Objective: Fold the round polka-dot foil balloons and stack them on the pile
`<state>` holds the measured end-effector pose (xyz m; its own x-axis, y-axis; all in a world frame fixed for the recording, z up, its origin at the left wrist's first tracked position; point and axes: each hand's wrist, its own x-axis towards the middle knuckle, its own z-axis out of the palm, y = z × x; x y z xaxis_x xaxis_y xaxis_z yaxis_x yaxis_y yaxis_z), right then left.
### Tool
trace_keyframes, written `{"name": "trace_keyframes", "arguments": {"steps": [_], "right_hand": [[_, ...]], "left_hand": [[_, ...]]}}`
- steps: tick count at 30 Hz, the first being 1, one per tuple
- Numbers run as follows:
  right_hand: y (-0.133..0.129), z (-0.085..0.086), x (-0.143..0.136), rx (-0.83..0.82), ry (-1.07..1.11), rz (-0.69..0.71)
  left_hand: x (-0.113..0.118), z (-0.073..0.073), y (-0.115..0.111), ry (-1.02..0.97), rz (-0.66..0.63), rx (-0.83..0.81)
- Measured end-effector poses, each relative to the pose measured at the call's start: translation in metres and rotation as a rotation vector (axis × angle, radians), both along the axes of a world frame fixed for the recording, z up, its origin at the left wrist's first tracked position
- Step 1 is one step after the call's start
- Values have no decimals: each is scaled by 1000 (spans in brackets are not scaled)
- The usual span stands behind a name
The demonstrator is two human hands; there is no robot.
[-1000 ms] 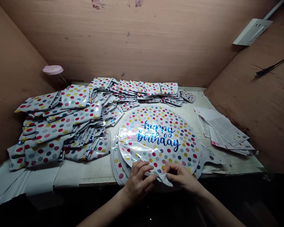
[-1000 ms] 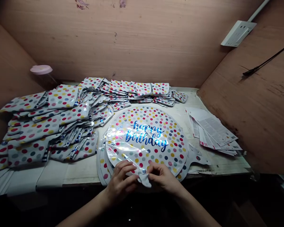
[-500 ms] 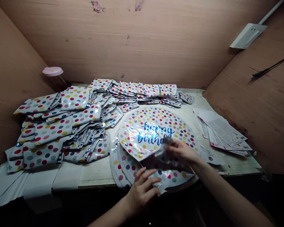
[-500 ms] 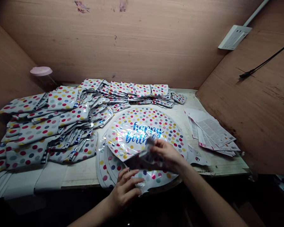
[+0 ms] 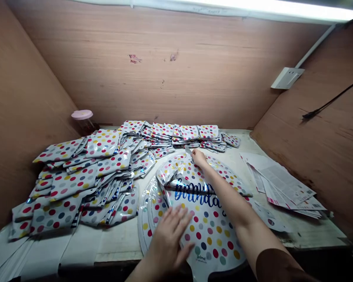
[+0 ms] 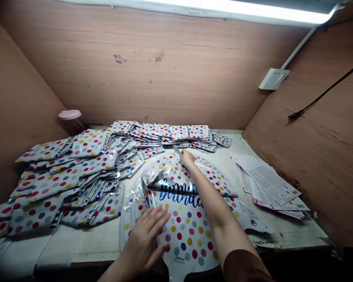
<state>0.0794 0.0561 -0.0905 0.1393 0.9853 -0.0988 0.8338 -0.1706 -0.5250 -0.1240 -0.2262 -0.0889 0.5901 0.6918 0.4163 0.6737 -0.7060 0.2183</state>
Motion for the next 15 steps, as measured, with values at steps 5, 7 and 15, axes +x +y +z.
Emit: {"name": "trace_keyframes", "arguments": {"steps": [5,7,15], "right_hand": [[-11,-10,18,90,-77,-91],[-11,-9,27,101,-87,-90],[-53,19,22,233,-140,121]], "left_hand": [[-5,-26,3,209,511,-201],[-3,-32,3,220,568,-212],[17,12,124,256,197,-251]]}}
